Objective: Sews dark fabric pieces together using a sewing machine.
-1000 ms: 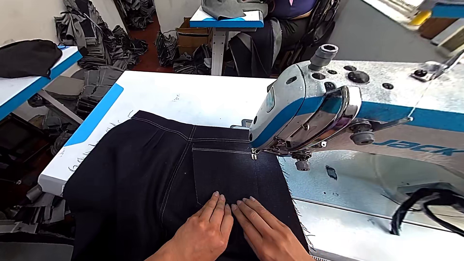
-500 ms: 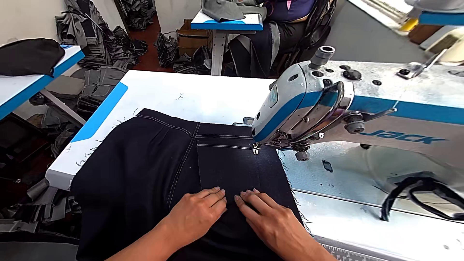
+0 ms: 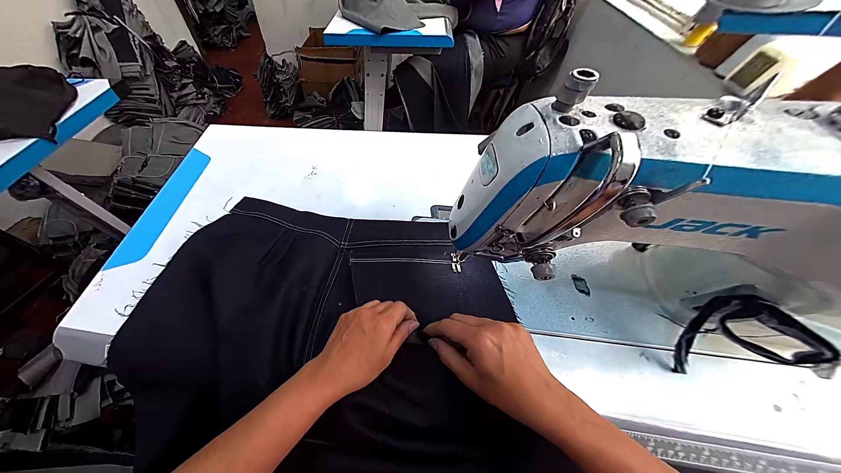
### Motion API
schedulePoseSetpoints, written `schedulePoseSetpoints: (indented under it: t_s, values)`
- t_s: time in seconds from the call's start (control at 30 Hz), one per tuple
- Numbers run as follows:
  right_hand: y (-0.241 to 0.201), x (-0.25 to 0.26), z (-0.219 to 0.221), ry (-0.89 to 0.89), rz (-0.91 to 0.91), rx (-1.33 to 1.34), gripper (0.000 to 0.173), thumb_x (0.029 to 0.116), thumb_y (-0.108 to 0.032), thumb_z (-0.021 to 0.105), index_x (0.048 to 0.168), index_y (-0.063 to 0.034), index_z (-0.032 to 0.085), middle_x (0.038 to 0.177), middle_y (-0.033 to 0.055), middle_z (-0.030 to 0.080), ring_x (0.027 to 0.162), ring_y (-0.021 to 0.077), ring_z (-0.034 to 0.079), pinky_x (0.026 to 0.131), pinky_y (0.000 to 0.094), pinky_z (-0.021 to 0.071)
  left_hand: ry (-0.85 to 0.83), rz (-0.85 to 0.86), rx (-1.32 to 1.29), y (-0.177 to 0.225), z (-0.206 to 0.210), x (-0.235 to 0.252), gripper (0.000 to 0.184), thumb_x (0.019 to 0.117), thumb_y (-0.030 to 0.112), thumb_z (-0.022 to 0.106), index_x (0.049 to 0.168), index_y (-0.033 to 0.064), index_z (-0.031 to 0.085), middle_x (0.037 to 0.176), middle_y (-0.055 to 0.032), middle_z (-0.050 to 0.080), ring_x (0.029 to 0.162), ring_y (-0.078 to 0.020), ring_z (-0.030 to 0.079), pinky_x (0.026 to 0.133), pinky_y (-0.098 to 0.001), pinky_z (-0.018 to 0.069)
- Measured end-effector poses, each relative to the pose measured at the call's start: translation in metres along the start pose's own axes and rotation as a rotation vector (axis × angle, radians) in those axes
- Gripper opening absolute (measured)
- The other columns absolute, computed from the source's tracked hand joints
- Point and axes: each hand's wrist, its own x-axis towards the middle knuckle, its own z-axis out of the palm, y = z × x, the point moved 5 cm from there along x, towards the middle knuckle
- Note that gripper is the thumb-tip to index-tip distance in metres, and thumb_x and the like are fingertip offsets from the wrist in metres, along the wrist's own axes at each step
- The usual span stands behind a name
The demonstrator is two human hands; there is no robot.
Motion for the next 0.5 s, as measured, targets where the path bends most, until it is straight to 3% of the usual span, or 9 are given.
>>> schedulePoseSetpoints:
  t_s: [0.13,0.23,0.4,0.5]
  values:
    - [0.0071,0.0073,-0.0009,-0.084,0.087,0.065,0.021,0.0888,-0.029,0.059,0.086,-0.0179,0.077,0.069,-0.0046,0.066,0.056,0.0129,0.063,0.046,0.0371,0.0474,-0.070,-0.055,-0.156,-0.0078,-0.0010,0.0069,0.027,0.1038,0.031,0.055,0.105,0.0105,0.073,0.087,-0.0011,0.070,0.081,-0.0134,0.067,0.074,-0.0348,0.0553]
    - [0.0110,0.0088,-0.0015,-0.136,0.122,0.093,0.020,0.0888,-0.031,0.061,0.086,-0.0190,0.076,0.069,-0.0061,0.065,0.056,0.0107,0.061,0.048,0.0364,0.0467,-0.050,-0.066,-0.186,-0.0086,0.0021,0.0064,0.023,0.0928,0.034,0.071,0.105,0.0148,0.075,0.090,0.0026,0.072,0.085,-0.0114,0.068,0.077,-0.0340,0.0551]
    - [0.0113,0.0089,-0.0009,-0.129,0.110,0.085,0.022,0.0904,-0.033,0.060,0.085,-0.0194,0.076,0.069,-0.0066,0.064,0.056,0.0096,0.060,0.047,0.0344,0.0462,0.138,-0.041,-0.179,-0.0068,0.0057,0.0031,0.013,0.0868,0.026,0.076,0.095,0.0159,0.077,0.088,0.0048,0.071,0.085,-0.0076,0.067,0.075,-0.0272,0.0561]
    - [0.0113,0.0091,-0.0009,-0.132,0.119,0.081,0.022,0.0900,-0.032,0.059,0.084,-0.0197,0.076,0.067,-0.0067,0.062,0.055,0.0098,0.058,0.047,0.0345,0.0445,0.295,0.103,-0.103,-0.0001,0.0031,-0.0013,0.004,0.0840,0.020,0.076,0.086,0.0170,0.078,0.086,0.0058,0.070,0.086,-0.0075,0.065,0.076,-0.0234,0.0544]
